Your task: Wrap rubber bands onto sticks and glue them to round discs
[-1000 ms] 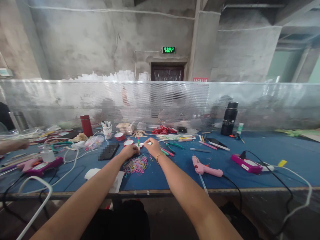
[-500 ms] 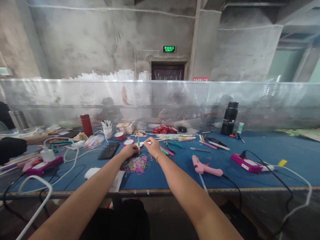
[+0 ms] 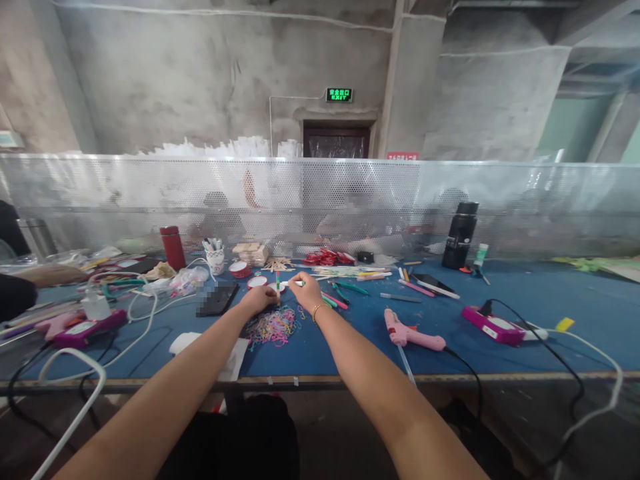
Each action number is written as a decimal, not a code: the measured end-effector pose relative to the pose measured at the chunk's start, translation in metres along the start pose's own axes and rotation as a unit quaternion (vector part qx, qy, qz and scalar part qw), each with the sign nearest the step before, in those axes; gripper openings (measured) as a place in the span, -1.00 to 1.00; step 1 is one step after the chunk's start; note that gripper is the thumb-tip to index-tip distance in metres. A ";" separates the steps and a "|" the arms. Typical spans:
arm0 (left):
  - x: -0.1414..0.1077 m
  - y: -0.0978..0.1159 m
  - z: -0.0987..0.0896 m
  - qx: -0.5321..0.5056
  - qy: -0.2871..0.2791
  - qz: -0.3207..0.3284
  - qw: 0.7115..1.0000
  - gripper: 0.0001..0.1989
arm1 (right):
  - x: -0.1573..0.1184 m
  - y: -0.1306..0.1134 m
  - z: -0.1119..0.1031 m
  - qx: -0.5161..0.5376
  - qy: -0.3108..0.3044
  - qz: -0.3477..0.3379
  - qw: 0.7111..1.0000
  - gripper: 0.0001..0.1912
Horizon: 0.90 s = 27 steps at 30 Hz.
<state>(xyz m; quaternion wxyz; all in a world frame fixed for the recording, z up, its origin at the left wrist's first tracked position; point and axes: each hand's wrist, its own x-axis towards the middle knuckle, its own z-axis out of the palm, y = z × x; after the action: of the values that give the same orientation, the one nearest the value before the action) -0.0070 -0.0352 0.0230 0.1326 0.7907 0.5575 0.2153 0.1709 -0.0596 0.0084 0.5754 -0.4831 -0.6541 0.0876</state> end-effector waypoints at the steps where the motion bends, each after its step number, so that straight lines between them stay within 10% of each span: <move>1: 0.000 0.000 0.000 0.000 0.001 0.000 1.000 -0.79 | 0.000 0.000 0.000 0.003 -0.002 -0.002 1.000 -0.81; 27: 0.000 0.001 0.000 -0.003 -0.001 -0.009 1.000 -0.79 | 0.000 -0.002 -0.002 -0.007 -0.001 0.008 1.000 -0.83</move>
<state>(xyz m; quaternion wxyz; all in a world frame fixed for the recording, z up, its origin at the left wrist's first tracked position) -0.0063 -0.0358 0.0236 0.1377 0.7852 0.5639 0.2156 0.1713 -0.0610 0.0102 0.5707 -0.4922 -0.6513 0.0887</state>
